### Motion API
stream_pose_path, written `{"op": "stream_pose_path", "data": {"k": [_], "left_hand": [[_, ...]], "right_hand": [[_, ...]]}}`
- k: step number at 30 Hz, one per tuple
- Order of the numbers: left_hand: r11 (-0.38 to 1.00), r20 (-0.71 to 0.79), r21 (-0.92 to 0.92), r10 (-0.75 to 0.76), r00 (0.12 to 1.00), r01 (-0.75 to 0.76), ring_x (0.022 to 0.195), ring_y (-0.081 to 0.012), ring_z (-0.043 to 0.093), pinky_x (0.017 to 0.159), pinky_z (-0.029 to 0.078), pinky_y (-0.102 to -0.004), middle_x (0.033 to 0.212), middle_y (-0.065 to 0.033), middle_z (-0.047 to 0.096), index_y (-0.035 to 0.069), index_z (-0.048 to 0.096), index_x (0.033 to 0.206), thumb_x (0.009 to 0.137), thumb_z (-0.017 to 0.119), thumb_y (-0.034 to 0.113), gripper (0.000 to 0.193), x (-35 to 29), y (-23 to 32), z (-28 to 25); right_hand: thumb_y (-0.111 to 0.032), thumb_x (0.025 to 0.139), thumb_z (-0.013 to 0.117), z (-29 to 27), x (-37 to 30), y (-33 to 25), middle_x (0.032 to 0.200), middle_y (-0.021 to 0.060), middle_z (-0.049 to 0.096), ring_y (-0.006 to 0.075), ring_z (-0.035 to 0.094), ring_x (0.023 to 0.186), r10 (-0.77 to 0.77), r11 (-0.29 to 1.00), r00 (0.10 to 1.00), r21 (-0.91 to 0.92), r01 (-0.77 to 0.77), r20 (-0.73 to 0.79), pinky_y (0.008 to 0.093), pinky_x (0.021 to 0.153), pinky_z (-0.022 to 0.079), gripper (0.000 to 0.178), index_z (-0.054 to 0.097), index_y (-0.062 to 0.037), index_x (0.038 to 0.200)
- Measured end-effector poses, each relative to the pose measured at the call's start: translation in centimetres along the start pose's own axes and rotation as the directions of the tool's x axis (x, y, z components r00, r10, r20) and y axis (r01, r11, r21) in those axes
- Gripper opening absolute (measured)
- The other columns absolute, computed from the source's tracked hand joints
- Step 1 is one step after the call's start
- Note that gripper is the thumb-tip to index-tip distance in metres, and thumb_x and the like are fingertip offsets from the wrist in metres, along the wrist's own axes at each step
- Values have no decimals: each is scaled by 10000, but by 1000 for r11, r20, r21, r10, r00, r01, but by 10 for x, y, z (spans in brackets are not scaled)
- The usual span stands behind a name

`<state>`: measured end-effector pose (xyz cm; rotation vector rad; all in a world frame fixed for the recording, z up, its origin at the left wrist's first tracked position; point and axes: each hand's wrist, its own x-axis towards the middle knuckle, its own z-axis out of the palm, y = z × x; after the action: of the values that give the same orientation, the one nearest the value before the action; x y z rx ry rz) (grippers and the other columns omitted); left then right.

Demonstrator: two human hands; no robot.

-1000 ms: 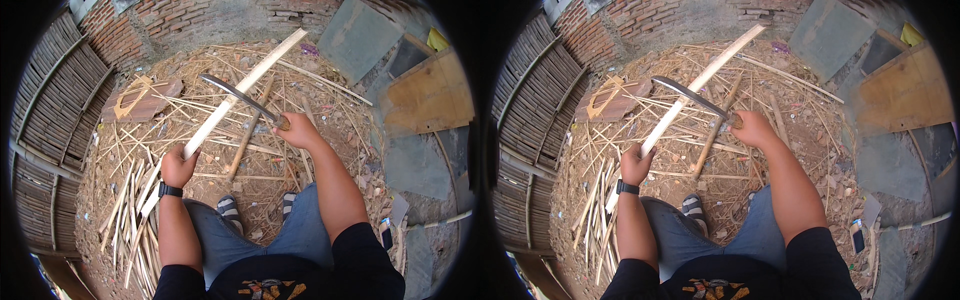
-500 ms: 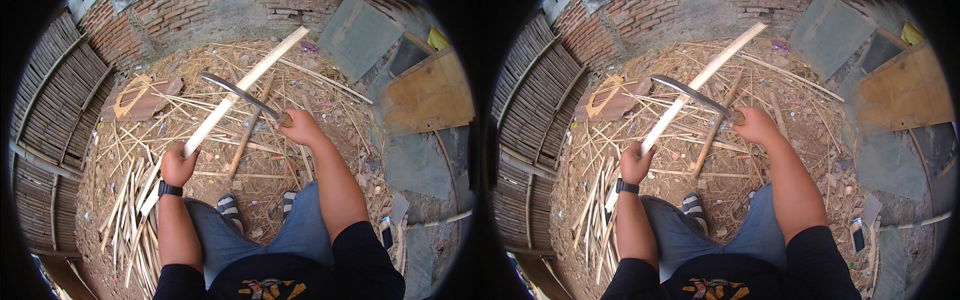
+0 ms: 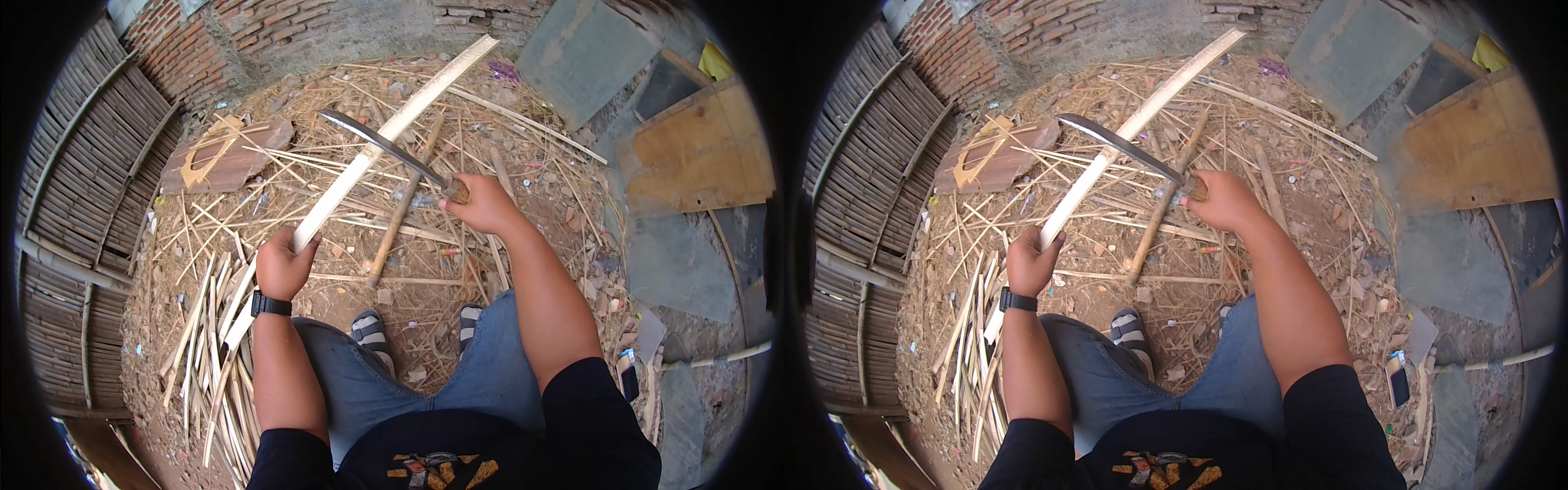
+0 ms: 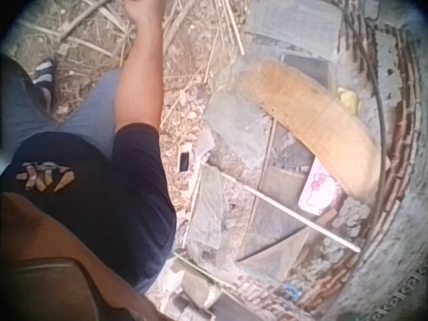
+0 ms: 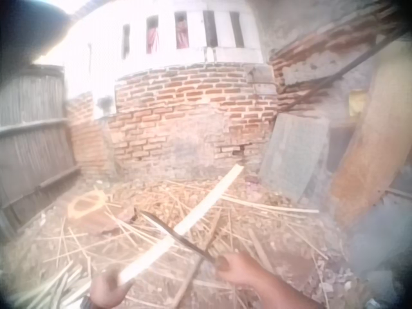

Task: The person sits on the ground and uses a curved knife to shave thin strips off a long piece of bamboo. They hold the bamboo with their left hand and repeatedly draw the knife along its length to remove the outer layer, creating a pile of shavings on the floor.

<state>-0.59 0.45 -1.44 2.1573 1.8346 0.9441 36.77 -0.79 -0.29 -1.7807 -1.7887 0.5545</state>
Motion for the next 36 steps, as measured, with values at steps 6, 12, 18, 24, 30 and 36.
{"op": "stream_pose_path", "data": {"k": [6,12,18,24,30,36], "left_hand": [[1000,11,31,4,1000,-4,580,-355,629,575,498,-438,655,-178,636,19,643,777,845,856,379,424,0,10,-5],[1000,23,16,-14,1000,14,580,-347,627,578,496,-437,654,-174,630,18,643,780,846,854,378,422,0,8,-4],[1000,21,2,-11,1000,11,570,-330,621,569,489,-425,640,-165,618,14,643,784,849,850,382,427,0,6,-3],[1000,5,-20,3,1000,-3,546,-307,609,550,476,-408,636,-166,619,10,640,786,850,853,376,428,0,3,-1],[1000,8,-16,2,1000,-1,548,-303,621,552,484,-401,635,-163,627,14,654,799,852,851,372,412,0,3,-1],[999,36,-29,-40,999,41,568,-312,643,565,498,-403,646,-164,640,18,670,824,856,845,382,405,0,9,-4]], "right_hand": [[-330,851,818,0,3,6,1101,270,740,404,721,1037,-2,1000,1000,7,2,13,465,926,549,549,705,-30,1297],[-339,852,817,2,4,8,1081,263,745,397,724,1023,-12,1000,1000,4,12,7,462,920,550,561,700,-25,1301],[-352,855,815,4,3,9,1117,269,740,393,721,1049,-8,1000,1000,-20,8,-6,460,940,548,591,686,-13,1322],[-369,856,821,1,5,7,1199,280,718,401,699,1131,27,1000,998,-15,-26,56,464,995,534,657,650,9,1366],[-375,865,813,-2,4,3,1236,277,710,400,688,1165,41,999,996,-29,-39,75,466,1012,531,664,640,1,1384],[-367,870,804,-2,2,-1,1222,265,718,395,694,1155,52,998,998,-46,-51,40,462,1008,536,649,643,-6,1385]]}}
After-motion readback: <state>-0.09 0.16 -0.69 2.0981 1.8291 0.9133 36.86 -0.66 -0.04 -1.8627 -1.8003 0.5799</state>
